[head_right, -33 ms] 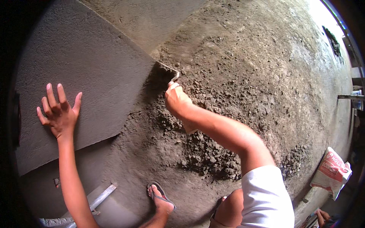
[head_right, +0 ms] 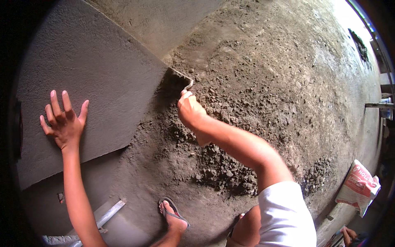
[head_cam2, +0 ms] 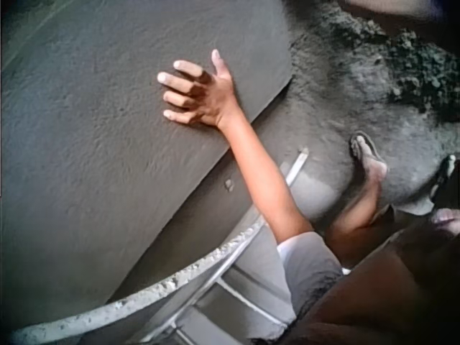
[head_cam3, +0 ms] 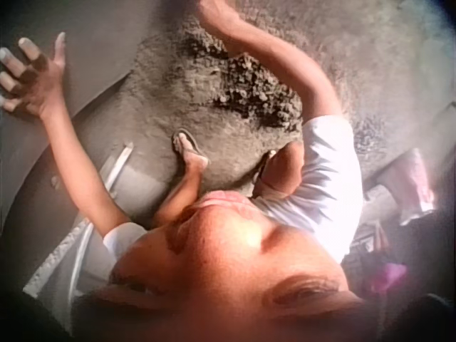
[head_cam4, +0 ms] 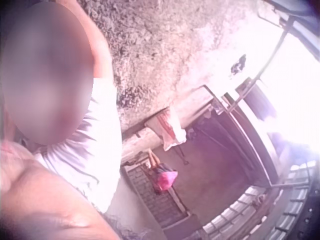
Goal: The person uses a trowel to scoop wet cement from a pile on the floor and applies it to a vertical wall surface. They repeatedly smooth the cement along the wall and around a metal pipe structure, occasionally using their left hand to steady themselves or touch their face.
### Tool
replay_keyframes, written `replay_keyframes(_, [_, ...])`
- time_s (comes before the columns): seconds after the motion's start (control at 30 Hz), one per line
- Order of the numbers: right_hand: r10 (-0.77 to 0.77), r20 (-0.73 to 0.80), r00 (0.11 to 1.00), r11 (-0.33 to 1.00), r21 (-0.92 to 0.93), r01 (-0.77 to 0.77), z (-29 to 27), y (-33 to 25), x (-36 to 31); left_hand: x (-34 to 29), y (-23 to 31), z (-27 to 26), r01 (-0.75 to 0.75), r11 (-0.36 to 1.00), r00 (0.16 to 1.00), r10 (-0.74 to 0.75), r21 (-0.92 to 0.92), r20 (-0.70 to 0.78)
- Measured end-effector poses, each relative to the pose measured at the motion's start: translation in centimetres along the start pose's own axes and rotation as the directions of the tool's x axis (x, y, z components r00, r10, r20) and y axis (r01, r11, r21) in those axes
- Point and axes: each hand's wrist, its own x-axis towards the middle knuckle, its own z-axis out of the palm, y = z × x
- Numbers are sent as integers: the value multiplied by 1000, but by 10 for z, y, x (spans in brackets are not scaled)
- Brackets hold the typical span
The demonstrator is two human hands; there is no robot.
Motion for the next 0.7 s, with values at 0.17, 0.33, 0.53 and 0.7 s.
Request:
replay_keyframes(0.17, [159,60,985,930,325,-170,-2,-23,12,-1,-1,4,-23,1000,1000,22,20,7])
replay_keyframes(0.33, [445,307,841,209,878,-431,8,-21,2,-2,-3,6,-45,998,999,44,40,16])
replay_keyframes(0.53, [483,14,875,480,832,-278,13,2,-39,1,-3,4,-57,998,998,57,29,12])
replay_keyframes(0.7, [381,47,923,786,509,-351,3,74,-26,-5,-3,1,-70,998,997,70,4,38])
